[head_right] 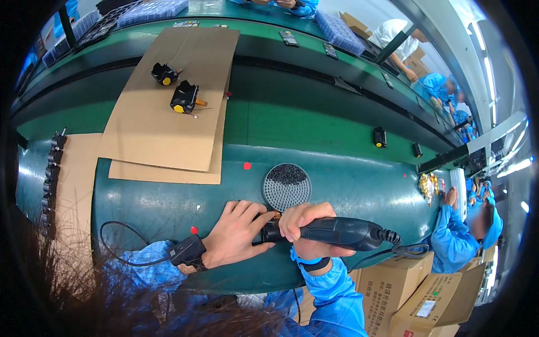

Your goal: Assembling small electronic and mechanical components on a factory production line using a handheld electric screwdriver.

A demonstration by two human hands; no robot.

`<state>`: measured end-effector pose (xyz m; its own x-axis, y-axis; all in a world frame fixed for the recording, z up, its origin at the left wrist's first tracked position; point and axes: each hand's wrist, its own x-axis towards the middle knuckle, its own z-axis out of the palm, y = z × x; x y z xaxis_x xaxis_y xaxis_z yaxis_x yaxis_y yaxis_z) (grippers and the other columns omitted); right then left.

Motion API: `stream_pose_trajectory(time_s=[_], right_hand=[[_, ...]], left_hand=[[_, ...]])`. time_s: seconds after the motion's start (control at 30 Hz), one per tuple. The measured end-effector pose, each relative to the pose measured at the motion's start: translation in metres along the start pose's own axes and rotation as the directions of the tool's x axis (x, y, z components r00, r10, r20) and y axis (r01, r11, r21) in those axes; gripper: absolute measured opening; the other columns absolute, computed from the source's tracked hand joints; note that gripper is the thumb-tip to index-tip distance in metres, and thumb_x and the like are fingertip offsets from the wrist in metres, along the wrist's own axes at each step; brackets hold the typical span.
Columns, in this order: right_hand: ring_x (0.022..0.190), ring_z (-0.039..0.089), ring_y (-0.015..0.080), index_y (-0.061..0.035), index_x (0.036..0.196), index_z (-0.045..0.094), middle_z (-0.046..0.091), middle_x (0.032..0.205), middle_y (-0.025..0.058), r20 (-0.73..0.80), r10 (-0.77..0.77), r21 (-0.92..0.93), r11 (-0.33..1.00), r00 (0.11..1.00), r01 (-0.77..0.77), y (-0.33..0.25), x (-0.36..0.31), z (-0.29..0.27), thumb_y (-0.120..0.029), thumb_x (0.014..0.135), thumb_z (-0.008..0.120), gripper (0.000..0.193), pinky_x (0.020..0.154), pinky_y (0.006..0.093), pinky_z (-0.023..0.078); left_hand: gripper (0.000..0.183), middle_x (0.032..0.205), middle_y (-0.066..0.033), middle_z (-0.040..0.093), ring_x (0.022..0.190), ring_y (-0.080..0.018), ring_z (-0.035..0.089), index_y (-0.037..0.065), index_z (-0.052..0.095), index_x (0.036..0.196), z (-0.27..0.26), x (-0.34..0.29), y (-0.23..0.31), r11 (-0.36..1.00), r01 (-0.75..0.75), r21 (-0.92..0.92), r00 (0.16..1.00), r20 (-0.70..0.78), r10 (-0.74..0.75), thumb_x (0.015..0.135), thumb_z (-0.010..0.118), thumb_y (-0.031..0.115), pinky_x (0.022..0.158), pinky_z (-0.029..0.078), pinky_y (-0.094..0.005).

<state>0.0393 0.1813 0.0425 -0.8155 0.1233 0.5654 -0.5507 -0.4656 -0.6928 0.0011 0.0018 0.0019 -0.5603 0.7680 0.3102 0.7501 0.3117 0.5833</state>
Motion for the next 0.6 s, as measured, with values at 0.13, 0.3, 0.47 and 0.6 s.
stream_pose_trajectory(time_s=[0.13, 0.3, 0.47, 0.6], right_hand=[[0.055, 0.055, 0.0211, -0.0005, 0.098, 0.054, 0.056, 0.064, 0.0119, 0.022, -0.005, 0.017, 1.0, 1.0, 0.005, 0.001, 0.001, -0.002, -0.093, 0.073, 0.05, 0.096, 0.047, 0.0351, 0.048], [0.056, 0.055, 0.0214, -0.0001, 0.098, 0.054, 0.057, 0.065, 0.0122, 0.007, -0.002, 0.02, 1.0, 1.0, 0.002, 0.002, -0.001, 0.0, -0.093, 0.073, 0.051, 0.096, 0.048, 0.0354, 0.049], [0.057, 0.056, 0.0215, 0.0005, 0.098, 0.055, 0.058, 0.067, 0.0128, -0.004, 0.014, 0.016, 1.0, 1.0, -0.014, 0.005, -0.003, -0.002, -0.092, 0.072, 0.054, 0.096, 0.049, 0.0357, 0.05], [0.054, 0.055, 0.021, -0.0005, 0.096, 0.053, 0.056, 0.064, 0.0106, 0.067, 0.019, -0.024, 1.0, 0.998, -0.017, 0.011, -0.007, -0.006, -0.091, 0.071, 0.055, 0.094, 0.046, 0.035, 0.048]], left_hand=[[0.062, 0.114, -0.0069, 0.056, 0.112, -0.0252, 0.052, 0.006, 0.062, 0.129, 0.0, 0.0, 0.0, 1.0, 0.01, -0.002, 1.0, 0.014, -0.009, 0.079, 0.079, 0.039, 0.097, 0.04, -0.0407], [0.062, 0.114, -0.007, 0.056, 0.112, -0.0254, 0.052, 0.006, 0.062, 0.129, -0.002, -0.001, -0.001, 1.0, 0.009, 0.0, 1.0, 0.016, -0.009, 0.08, 0.079, 0.039, 0.097, 0.04, -0.0409], [0.062, 0.114, -0.0072, 0.056, 0.112, -0.0259, 0.052, 0.007, 0.061, 0.13, -0.002, 0.0, 0.001, 1.0, 0.015, 0.001, 0.999, 0.028, -0.016, 0.08, 0.078, 0.039, 0.097, 0.039, -0.0413], [0.063, 0.115, -0.0077, 0.056, 0.112, -0.0268, 0.052, 0.007, 0.06, 0.13, -0.001, -0.001, 0.0, 1.0, 0.017, -0.006, 1.0, 0.025, -0.017, 0.08, 0.078, 0.039, 0.098, 0.039, -0.042]])
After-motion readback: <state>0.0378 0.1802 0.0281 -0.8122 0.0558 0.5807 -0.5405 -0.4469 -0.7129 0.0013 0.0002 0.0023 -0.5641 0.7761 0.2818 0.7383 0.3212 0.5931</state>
